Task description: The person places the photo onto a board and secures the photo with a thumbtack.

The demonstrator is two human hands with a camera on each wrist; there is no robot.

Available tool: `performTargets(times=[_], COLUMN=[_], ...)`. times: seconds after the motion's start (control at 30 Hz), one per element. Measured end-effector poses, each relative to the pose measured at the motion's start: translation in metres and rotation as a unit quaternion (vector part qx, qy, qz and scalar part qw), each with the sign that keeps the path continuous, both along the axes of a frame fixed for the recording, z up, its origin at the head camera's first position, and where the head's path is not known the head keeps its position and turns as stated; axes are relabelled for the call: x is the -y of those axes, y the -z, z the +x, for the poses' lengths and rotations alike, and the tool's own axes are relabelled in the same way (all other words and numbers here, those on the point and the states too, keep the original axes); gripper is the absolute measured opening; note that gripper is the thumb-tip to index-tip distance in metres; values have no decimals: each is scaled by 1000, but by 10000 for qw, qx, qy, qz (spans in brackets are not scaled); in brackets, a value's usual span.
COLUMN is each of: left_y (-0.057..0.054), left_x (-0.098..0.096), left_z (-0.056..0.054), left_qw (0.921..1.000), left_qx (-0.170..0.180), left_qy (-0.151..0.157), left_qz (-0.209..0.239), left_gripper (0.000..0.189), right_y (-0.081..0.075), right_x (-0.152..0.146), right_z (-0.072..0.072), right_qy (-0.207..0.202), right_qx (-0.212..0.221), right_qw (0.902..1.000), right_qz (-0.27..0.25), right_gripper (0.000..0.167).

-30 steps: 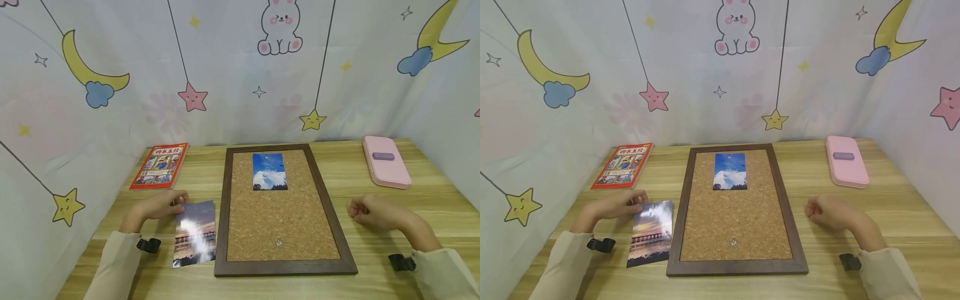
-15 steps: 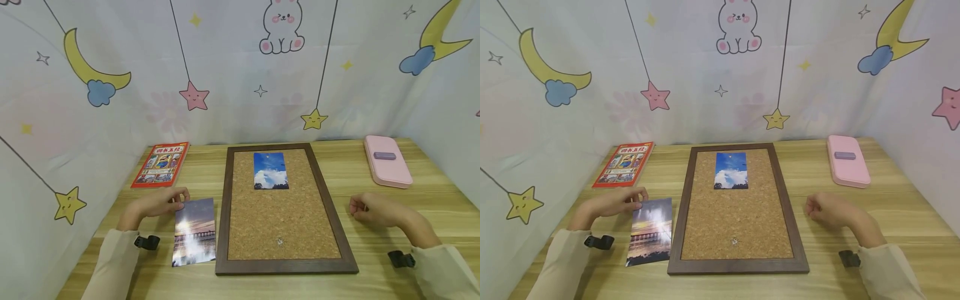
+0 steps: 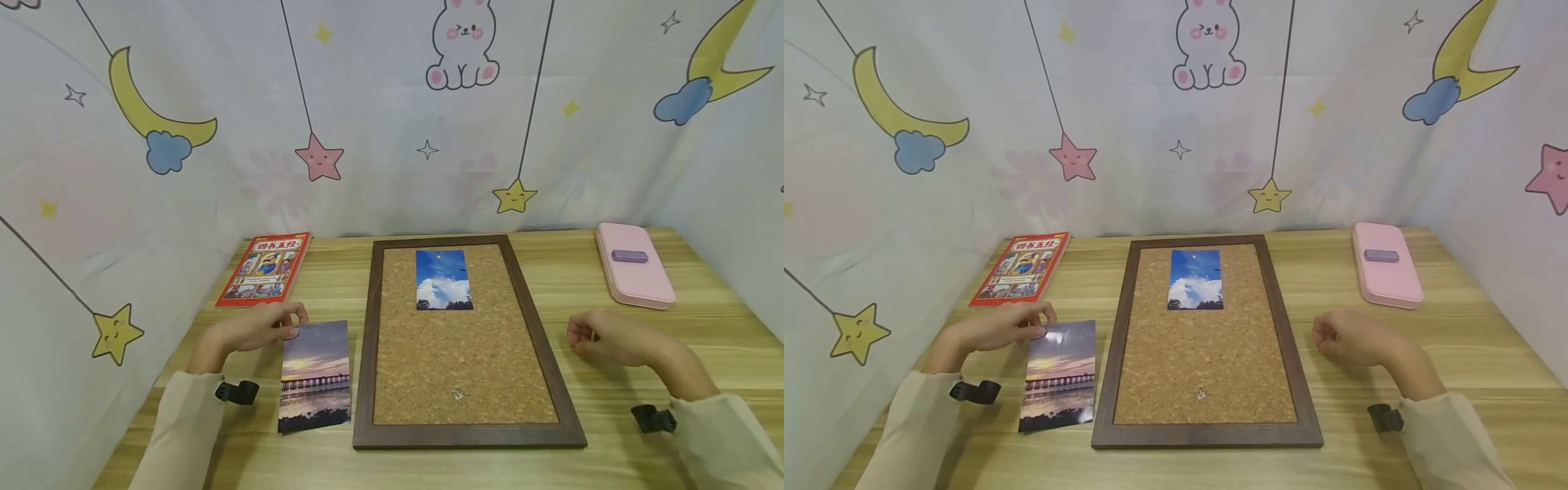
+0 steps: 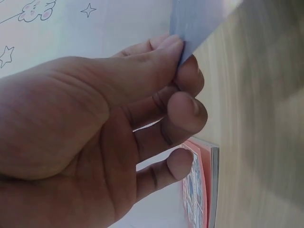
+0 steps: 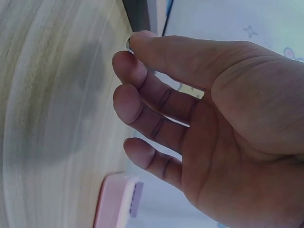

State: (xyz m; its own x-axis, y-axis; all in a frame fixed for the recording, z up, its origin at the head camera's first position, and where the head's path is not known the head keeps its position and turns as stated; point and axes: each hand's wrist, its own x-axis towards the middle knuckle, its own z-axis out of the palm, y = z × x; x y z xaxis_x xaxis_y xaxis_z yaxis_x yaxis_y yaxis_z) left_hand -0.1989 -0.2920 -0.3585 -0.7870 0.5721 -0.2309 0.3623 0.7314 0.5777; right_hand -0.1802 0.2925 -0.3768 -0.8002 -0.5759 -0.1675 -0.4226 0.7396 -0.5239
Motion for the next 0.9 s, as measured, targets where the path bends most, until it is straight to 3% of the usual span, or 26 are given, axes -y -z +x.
performTargets(times=[0.3,0.9], left_y=[-3,-4], left_x=[1,-7], left_z=[0,-4], left_qw=[9991,9978], left_qx=[200,343], left_qy=[95,290], left_qz=[354,481], left_gripper=[12,14], right_y=[-1,-15], right_x=[0,8], right_z=[-3,-8], right_qy=[-7,61], right_qx=[7,218], right_qw=[10000,9997], right_qz=[26,-79], right_gripper=[13,11])
